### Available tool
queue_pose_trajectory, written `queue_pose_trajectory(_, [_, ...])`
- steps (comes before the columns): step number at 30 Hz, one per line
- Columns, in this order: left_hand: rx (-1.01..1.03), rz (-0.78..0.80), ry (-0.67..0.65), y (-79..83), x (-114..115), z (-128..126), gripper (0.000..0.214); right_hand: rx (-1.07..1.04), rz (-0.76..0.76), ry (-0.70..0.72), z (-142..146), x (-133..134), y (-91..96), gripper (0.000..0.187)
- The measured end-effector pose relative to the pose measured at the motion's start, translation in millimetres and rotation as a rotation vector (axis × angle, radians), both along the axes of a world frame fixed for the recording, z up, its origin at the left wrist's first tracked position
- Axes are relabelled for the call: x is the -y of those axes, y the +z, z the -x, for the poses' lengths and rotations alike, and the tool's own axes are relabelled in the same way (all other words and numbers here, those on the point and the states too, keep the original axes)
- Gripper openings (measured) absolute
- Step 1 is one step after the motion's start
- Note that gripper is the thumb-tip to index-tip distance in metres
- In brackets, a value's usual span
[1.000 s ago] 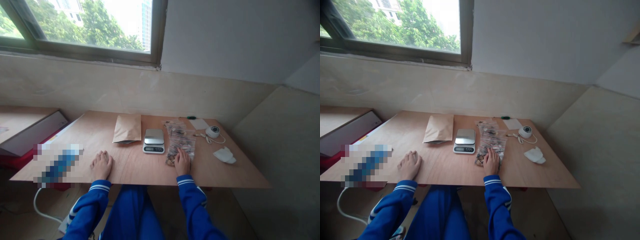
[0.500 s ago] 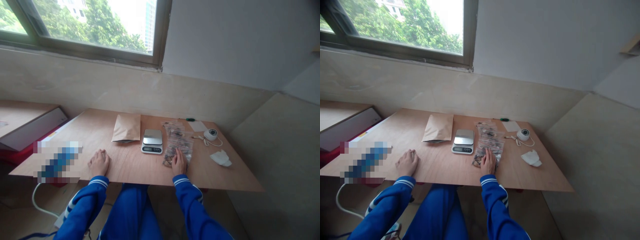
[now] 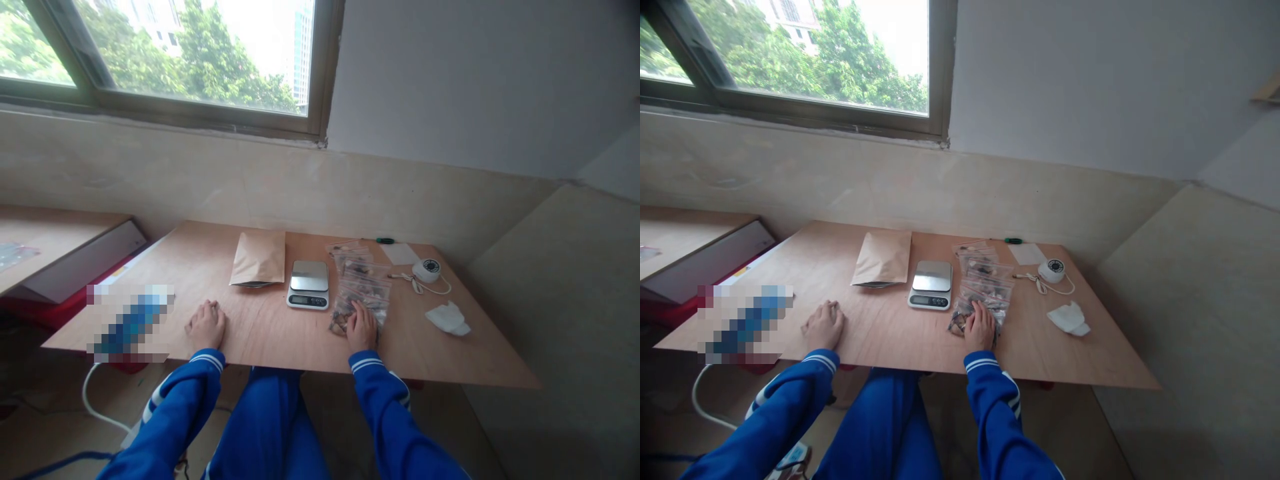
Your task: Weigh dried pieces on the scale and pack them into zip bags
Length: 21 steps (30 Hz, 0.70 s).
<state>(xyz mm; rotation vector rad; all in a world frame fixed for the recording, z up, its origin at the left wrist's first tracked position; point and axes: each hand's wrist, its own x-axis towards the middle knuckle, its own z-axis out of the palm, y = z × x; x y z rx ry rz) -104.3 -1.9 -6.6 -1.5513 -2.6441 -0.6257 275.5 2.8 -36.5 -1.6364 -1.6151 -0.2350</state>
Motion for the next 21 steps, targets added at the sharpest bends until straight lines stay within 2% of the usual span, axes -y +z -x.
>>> queue_pose_trajectory(21, [-0.057, -0.032, 0.007, -0.7, -4.1, 3.0, 0.039, -0.016, -0.054, -0.013, -0.5, -2.2, 2.8, 0.019])
